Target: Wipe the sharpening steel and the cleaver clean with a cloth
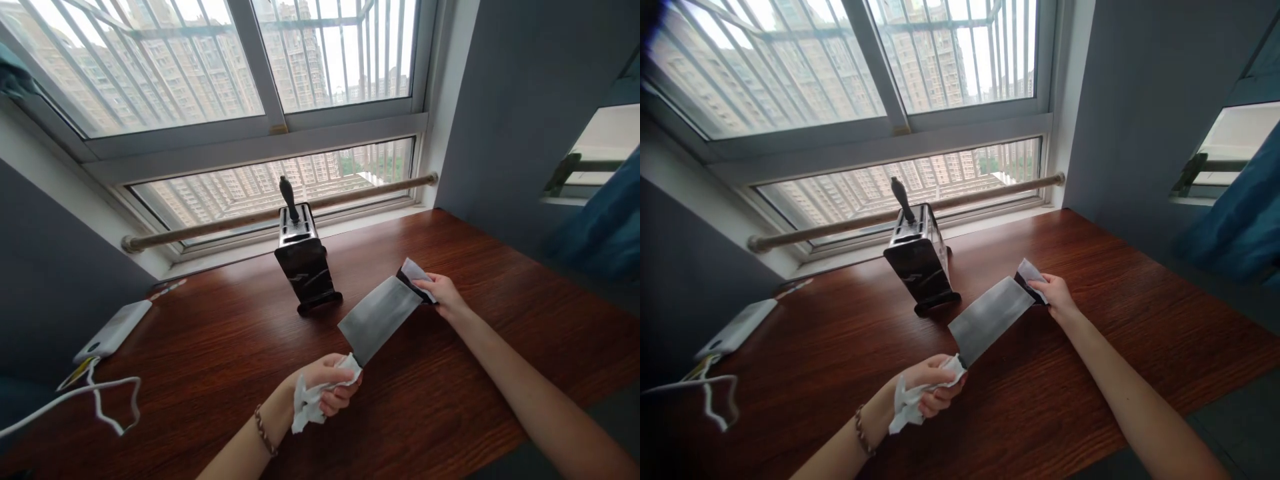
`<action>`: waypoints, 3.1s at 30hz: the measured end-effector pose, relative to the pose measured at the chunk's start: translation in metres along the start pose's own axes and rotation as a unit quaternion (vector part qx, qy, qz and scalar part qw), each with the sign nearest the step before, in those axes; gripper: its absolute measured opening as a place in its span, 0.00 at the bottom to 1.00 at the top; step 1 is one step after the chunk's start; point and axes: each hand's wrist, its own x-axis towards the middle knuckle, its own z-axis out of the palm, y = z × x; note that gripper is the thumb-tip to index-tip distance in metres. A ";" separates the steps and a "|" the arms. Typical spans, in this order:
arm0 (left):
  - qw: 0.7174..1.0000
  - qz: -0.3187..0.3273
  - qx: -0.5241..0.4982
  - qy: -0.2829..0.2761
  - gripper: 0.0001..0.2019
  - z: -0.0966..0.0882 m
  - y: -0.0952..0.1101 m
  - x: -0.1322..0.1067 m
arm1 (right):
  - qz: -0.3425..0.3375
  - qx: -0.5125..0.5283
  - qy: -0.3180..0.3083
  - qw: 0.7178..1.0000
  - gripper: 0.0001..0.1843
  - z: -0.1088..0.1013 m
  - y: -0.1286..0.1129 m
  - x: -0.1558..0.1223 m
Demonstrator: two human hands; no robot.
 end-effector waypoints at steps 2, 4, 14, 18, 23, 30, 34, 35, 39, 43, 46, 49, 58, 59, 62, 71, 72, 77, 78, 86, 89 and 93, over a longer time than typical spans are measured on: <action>1.000 0.014 0.010 0.007 0.08 0.001 0.001 -0.001 | -0.074 -0.002 0.072 0.995 0.23 -0.004 -0.009 0.000; 1.000 0.022 0.016 0.012 0.08 0.002 0.001 -0.001 | -0.194 -0.087 0.144 0.966 0.18 -0.003 -0.018 -0.007; 0.997 -0.039 0.022 0.060 0.11 0.001 0.001 0.004 | -0.449 -0.454 -0.300 0.709 0.17 0.076 0.009 -0.102; 0.998 -0.033 0.018 0.050 0.11 -0.001 -0.001 0.005 | -0.456 -0.466 -0.377 0.658 0.20 0.084 0.015 -0.111; 1.000 -0.003 0.018 0.022 0.07 -0.003 -0.003 0.006 | -0.413 -0.532 -0.187 0.715 0.20 0.067 0.020 -0.084; 0.999 -0.017 0.022 0.035 0.09 -0.007 -0.005 0.008 | -0.412 -0.540 -0.228 0.698 0.19 0.076 0.018 -0.100; 0.996 -0.051 0.027 0.067 0.12 -0.006 -0.004 0.008 | -0.420 -0.491 -0.339 0.683 0.20 0.089 0.012 -0.120; 0.996 -0.049 0.030 0.069 0.12 -0.006 -0.004 0.007 | -0.423 -0.485 -0.341 0.686 0.20 0.089 0.012 -0.119; 0.998 -0.016 0.039 0.054 0.12 -0.003 -0.004 0.007 | -0.421 -0.505 -0.255 0.709 0.18 0.078 0.018 -0.094; 0.998 -0.007 0.042 0.047 0.12 0.001 -0.004 0.007 | -0.406 -0.584 -0.103 0.696 0.17 0.060 0.021 -0.068; 0.998 -0.010 0.043 0.054 0.11 0.002 -0.004 0.007 | -0.370 -0.644 -0.020 0.670 0.13 0.048 0.017 -0.057; 0.998 -0.011 0.039 0.053 0.11 0.001 -0.005 0.006 | -0.272 -0.697 0.042 0.661 0.07 0.032 0.009 -0.044; 0.998 -0.019 0.033 0.059 0.10 -0.001 -0.005 0.007 | -0.399 -0.433 0.039 0.807 0.15 0.029 -0.016 -0.053; 0.998 -0.023 0.031 0.058 0.11 -0.001 -0.004 0.008 | -0.420 -0.413 -0.034 0.807 0.13 0.038 -0.015 -0.063; 0.998 -0.038 0.011 0.055 0.12 -0.001 -0.001 0.008 | -0.436 -0.395 -0.288 0.755 0.13 0.063 -0.004 -0.092; 0.997 -0.057 -0.003 0.048 0.10 0.002 0.001 0.006 | -0.399 -0.401 -0.399 0.722 0.20 0.085 0.007 -0.107; 0.997 -0.059 0.000 0.052 0.10 0.002 0.001 0.005 | -0.397 -0.405 -0.399 0.721 0.21 0.086 0.006 -0.106; 0.995 -0.081 -0.001 0.066 0.13 -0.001 -0.002 0.005 | -0.396 -0.408 -0.421 0.706 0.21 0.090 0.006 -0.108; 0.994 -0.082 0.000 0.070 0.13 -0.001 -0.003 0.005 | -0.396 -0.408 -0.421 0.707 0.21 0.091 0.007 -0.109; 0.993 -0.072 0.024 0.093 0.10 0.000 -0.002 0.007 | -0.406 -0.463 -0.305 0.726 0.21 0.086 0.021 -0.099; 0.995 -0.062 0.017 0.072 0.11 -0.001 -0.002 0.008 | -0.405 -0.504 -0.238 0.725 0.20 0.076 0.025 -0.085; 0.997 -0.044 0.022 0.057 0.12 -0.002 -0.003 0.007 | -0.406 -0.549 -0.145 0.716 0.19 0.057 0.027 -0.061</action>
